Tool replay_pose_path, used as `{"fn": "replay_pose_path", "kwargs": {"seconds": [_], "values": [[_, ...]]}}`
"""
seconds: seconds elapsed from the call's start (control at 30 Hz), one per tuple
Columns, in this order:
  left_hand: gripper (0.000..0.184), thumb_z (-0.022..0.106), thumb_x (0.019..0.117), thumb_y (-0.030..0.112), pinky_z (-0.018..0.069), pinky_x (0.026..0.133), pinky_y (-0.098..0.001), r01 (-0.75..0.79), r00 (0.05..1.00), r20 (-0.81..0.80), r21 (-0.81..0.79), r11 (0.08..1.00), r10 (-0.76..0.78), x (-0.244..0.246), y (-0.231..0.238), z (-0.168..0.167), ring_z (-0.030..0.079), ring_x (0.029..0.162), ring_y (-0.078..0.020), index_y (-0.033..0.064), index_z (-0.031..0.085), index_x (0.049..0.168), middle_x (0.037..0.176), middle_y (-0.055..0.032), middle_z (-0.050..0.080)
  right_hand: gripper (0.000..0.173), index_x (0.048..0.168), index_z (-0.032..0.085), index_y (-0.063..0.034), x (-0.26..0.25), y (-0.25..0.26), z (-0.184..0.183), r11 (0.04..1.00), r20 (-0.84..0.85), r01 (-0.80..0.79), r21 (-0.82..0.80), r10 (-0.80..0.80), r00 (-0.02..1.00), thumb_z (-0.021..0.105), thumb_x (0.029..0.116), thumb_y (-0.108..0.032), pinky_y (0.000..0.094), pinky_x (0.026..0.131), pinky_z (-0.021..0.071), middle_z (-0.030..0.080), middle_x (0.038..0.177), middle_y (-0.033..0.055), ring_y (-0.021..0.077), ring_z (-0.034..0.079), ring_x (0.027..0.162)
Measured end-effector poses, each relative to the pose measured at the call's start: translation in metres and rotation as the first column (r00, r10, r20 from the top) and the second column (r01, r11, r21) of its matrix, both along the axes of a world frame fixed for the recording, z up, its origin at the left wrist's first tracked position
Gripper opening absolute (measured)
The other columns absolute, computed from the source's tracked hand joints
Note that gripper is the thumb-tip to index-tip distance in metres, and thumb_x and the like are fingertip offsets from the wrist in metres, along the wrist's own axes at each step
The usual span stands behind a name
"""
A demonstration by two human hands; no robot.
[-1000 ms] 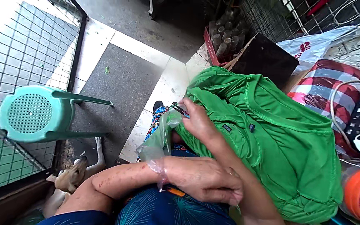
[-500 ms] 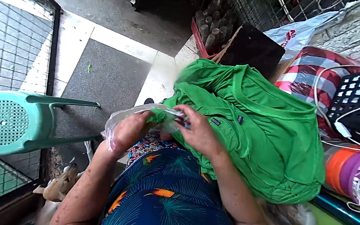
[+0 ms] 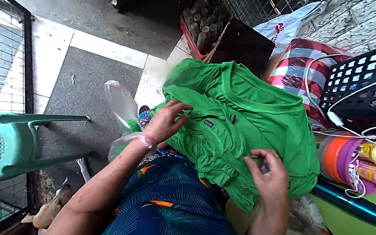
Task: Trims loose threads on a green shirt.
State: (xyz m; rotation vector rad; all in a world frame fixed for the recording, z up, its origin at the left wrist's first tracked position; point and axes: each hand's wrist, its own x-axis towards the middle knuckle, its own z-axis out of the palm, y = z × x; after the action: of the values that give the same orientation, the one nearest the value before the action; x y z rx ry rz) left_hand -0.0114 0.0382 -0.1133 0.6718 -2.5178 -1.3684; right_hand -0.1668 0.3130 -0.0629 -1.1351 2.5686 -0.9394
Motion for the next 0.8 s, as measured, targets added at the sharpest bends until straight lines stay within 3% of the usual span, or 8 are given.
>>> {"fn": "replay_pose_path", "kwargs": {"seconds": [0.1,0.27,0.4,0.47,0.57,0.7,0.73,0.8], "values": [[0.033,0.069,0.0968,0.015,0.0499,0.096,-0.0579,0.014,0.998,0.064,-0.042,0.999,-0.011,-0.032,0.009,-0.018,0.062,0.112,-0.0428,-0.002,0.068,0.124,0.12,-0.0266,0.064,0.028,0.102,0.072,0.0074,0.014,-0.004,-0.013,0.999,-0.076,0.012,-0.03,-0.015,0.997,0.075,0.0878,-0.017,0.0214,0.071,0.0517,0.065,0.1,0.0217,0.016,0.063,0.083],[0.017,0.077,0.0837,0.002,0.0524,0.075,-0.0566,-0.02,1.0,0.009,-0.14,0.99,0.022,-0.032,0.005,-0.014,0.065,0.085,-0.0393,-0.0052,0.066,0.095,0.092,-0.0229,0.064,0.015,0.096,0.071,0.0106,0.009,-0.011,-0.011,0.98,-0.143,0.022,-0.196,-0.051,0.988,0.064,0.091,-0.002,0.0122,0.077,0.0486,0.067,0.093,0.0196,0.0091,0.062,0.083],[0.015,0.069,0.086,0.0,0.0498,0.065,-0.0616,-0.223,0.972,0.021,-0.212,0.952,0.232,-0.019,-0.01,-0.006,0.064,0.075,-0.0431,-0.0071,0.062,0.097,0.083,-0.0249,0.063,0.017,0.099,0.069,0.0117,-0.014,-0.012,0.006,0.982,-0.282,0.062,-0.18,-0.112,0.953,0.055,0.0948,0.002,0.0184,0.073,0.0503,0.068,0.084,0.02,0.0134,0.063,0.076],[0.021,0.059,0.0934,0.01,0.0473,0.069,-0.0673,-0.254,0.957,0.082,-0.23,0.94,0.278,-0.025,-0.023,0.001,0.065,0.079,-0.0485,-0.0105,0.065,0.095,0.082,-0.0283,0.064,0.017,0.099,0.07,0.0112,-0.028,-0.014,0.017,0.988,-0.371,0.04,-0.15,-0.094,0.924,0.055,0.0949,0.003,0.0235,0.072,0.0526,0.07,0.084,0.0218,0.0183,0.066,0.075],[0.035,0.046,0.101,0.014,0.0502,0.074,-0.0633,-0.202,0.975,0.055,-0.159,0.966,0.213,-0.051,-0.037,0.026,0.068,0.08,-0.0423,-0.0109,0.067,0.088,0.08,-0.0268,0.067,0.019,0.105,0.069,0.0122,-0.054,-0.014,0.044,0.996,-0.433,0.04,-0.08,-0.071,0.898,0.055,0.0966,0.003,0.0447,0.073,0.0551,0.07,0.089,0.0284,0.0344,0.069,0.078],[0.03,0.047,0.1002,0.013,0.049,0.086,-0.0501,-0.253,0.96,-0.149,-0.102,0.962,0.237,-0.119,-0.04,0.05,0.067,0.094,-0.0301,-0.0067,0.07,0.096,0.095,-0.0216,0.07,0.03,0.118,0.061,0.0153,-0.107,-0.021,0.042,0.983,-0.356,0.18,-0.04,-0.183,0.916,0.049,0.1046,-0.008,0.0542,0.089,0.0511,0.065,0.109,0.034,0.0429,0.065,0.1],[0.03,0.05,0.1008,0.017,0.0467,0.097,-0.0535,-0.198,0.967,-0.191,-0.163,0.966,0.166,-0.136,-0.041,0.039,0.065,0.111,-0.0335,-0.0019,0.074,0.106,0.112,-0.0214,0.071,0.034,0.123,0.059,0.0154,-0.121,-0.023,0.028,0.972,-0.295,0.233,0.004,-0.222,0.929,0.049,0.1062,-0.013,0.0576,0.095,0.0491,0.063,0.116,0.0353,0.0454,0.064,0.108],[0.042,0.049,0.1067,0.032,0.0243,0.116,-0.0674,0.024,0.999,-0.037,-0.286,0.958,-0.036,-0.158,-0.041,0.004,0.039,0.146,-0.0419,0.0155,0.06,0.144,0.155,-0.0187,0.048,0.042,0.132,0.056,0.0124,-0.141,-0.027,-0.003,0.946,-0.144,0.291,0.144,-0.271,0.952,0.051,0.1082,-0.023,0.0653,0.102,0.0444,0.06,0.126,0.0356,0.0494,0.059,0.12]]}}
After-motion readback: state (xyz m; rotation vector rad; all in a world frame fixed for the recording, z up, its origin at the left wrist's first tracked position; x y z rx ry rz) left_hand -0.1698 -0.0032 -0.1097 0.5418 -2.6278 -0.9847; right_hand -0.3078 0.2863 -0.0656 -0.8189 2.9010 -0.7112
